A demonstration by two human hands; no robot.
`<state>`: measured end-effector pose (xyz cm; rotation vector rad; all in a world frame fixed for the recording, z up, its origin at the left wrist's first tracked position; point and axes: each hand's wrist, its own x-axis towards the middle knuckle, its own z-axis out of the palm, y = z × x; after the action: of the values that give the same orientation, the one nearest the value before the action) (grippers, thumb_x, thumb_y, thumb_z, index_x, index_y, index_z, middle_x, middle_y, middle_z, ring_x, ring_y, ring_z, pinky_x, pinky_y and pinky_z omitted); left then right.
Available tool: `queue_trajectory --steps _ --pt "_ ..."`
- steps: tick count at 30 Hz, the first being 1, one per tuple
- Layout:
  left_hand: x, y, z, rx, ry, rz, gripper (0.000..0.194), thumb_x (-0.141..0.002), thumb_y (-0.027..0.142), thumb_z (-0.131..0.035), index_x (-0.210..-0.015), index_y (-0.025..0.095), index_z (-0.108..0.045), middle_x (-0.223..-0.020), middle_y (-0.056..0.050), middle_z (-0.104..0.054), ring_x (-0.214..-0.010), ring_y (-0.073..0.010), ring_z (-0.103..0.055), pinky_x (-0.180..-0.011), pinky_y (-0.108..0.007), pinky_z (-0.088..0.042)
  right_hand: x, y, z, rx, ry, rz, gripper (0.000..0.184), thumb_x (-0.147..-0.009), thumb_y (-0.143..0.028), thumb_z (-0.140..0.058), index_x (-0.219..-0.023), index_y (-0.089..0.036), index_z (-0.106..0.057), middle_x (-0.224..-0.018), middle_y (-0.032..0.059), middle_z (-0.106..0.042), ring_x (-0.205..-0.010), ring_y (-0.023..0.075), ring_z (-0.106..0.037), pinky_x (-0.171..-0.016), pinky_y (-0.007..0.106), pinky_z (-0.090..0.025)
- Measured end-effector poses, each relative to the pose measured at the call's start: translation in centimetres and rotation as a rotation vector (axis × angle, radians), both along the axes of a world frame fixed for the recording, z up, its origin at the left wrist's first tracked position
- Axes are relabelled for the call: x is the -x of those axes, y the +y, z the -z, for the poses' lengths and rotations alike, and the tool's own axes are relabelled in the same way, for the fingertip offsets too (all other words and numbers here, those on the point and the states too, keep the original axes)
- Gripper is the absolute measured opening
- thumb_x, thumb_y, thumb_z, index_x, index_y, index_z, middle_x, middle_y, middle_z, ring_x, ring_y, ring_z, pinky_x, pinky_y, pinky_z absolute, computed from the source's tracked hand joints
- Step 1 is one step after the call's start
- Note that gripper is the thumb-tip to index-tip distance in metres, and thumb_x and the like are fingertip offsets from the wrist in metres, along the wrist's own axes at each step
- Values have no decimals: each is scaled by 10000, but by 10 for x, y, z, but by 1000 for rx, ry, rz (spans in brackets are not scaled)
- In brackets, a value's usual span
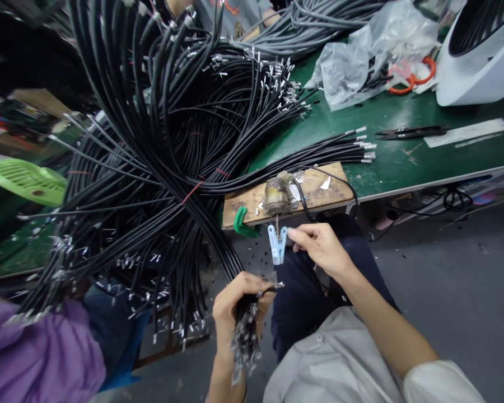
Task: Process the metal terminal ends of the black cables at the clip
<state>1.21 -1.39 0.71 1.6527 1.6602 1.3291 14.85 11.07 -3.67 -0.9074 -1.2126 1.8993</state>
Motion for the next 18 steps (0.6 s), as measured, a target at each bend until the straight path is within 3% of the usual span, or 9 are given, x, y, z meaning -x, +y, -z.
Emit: queue_trajectory --steps 3,10,15,18 --pt "1 -1 3 -59 -6 -76 101 -763 67 -658 -765 167 -649 -697 -6 -647 -625 -130 -604 -602 -227 -470 9 6 -11 -96 -48 5 413 -731 -480 -723 -537 -130 -622 -516 -18 -520 -513 90 -423 -498 229 -308" --pt "-7 6 8 -53 16 -124 105 -797 96 -636 -849 172 -687 -754 -34 -685 -673 -158 -645 -628 -250 -504 31 -7 -4 284 419 -51 411 -706 -534 -738 -648 -129 -699 -549 8 -576 -533 105 -497 -511 221 -391" --pt "-15 13 10 -61 -16 -163 99 -822 121 -613 -833 169 -699 -765 -45 -701 -653 -152 -648 -606 -237 -492 33 -11 1 365 555 -78 371 -707 -497 -757 -681 -131 -703 -578 21 -606 -524 110 -531 -449 200 -383" --pt "-13 13 7 -16 13 -111 117 -826 116 -611 -874 162 -708 -783 -57 -708 -664 -155 -650 -608 -239 -495 32 -13 5 405 558 -150 419 -713 -543 -734 -730 -125 -705 -626 38 -634 -532 110 -535 -448 202 -376"
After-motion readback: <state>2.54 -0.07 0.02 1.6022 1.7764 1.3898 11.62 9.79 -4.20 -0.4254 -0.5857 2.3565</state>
